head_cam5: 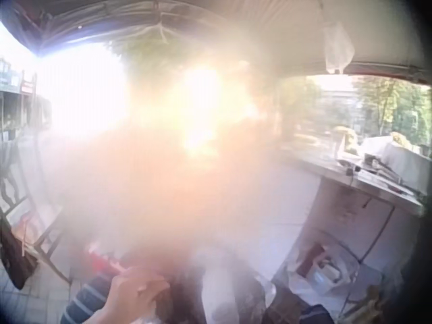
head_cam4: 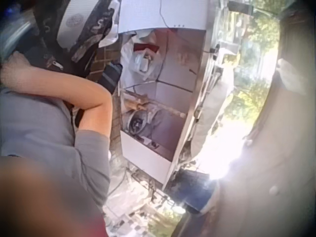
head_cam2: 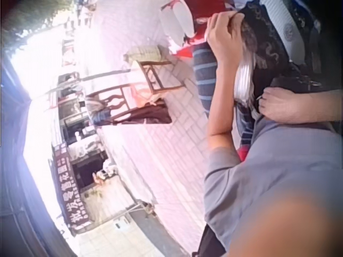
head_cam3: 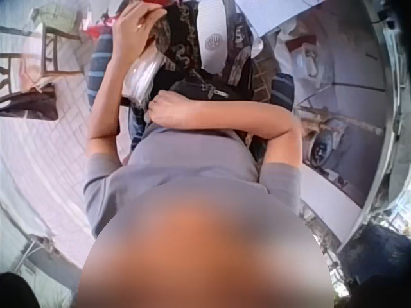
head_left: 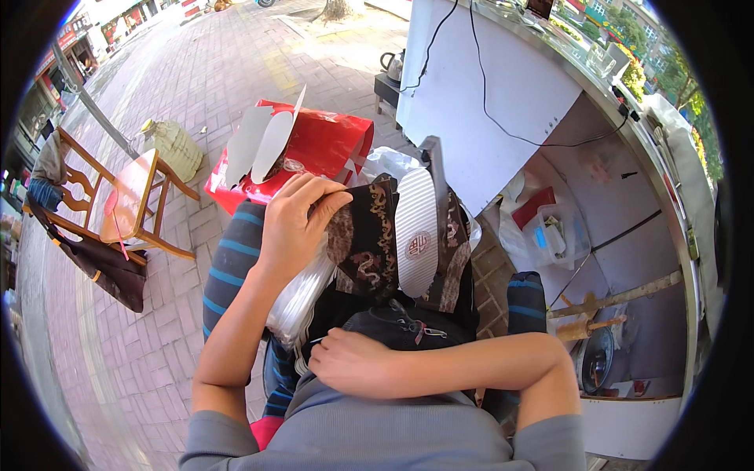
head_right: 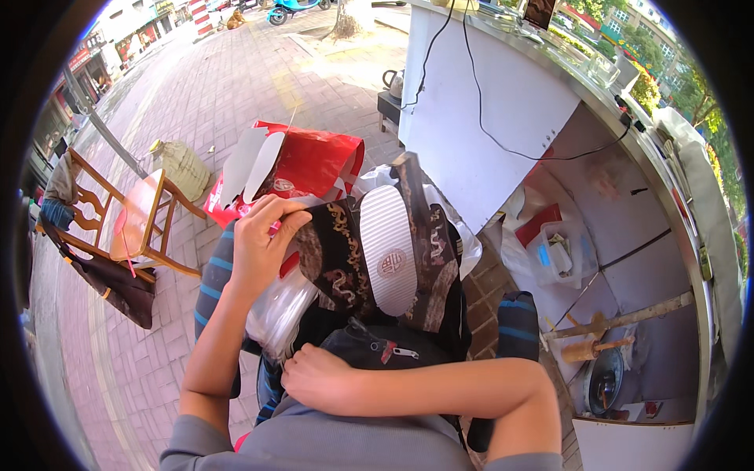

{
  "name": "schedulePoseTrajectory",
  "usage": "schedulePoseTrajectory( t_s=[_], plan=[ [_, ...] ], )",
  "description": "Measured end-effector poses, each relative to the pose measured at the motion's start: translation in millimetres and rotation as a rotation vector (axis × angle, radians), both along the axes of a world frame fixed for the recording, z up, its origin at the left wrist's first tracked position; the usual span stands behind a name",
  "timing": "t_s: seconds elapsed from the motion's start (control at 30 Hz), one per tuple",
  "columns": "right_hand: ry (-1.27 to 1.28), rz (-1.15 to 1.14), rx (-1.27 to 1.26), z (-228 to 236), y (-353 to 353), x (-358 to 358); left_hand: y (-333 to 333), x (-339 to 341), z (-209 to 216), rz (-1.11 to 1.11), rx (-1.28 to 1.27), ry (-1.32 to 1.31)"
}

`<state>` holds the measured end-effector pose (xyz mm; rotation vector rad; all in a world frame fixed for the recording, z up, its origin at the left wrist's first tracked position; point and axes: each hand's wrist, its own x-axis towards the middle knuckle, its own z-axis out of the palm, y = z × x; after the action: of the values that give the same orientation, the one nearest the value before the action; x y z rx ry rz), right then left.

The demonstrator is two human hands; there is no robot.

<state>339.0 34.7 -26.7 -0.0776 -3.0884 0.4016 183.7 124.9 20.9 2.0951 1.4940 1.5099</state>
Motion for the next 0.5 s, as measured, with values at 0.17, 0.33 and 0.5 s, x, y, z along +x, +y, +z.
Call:
schedulePoseTrajectory(
  t_s=[0.17,0.33,0.5],
  plan=[
    [-0.172,0.093,-0.096,-55,7,-28,12,1,4,-0.004,0.008,-0.015],
    [-0.192,0.091,-0.057,-32,33,1,20,-4,7,-0.030,-0.029,-0.005],
    [-0.284,-0.037,-0.132,4,55,39,32,-6,13,-0.073,-0.042,-0.014]
  ],
)
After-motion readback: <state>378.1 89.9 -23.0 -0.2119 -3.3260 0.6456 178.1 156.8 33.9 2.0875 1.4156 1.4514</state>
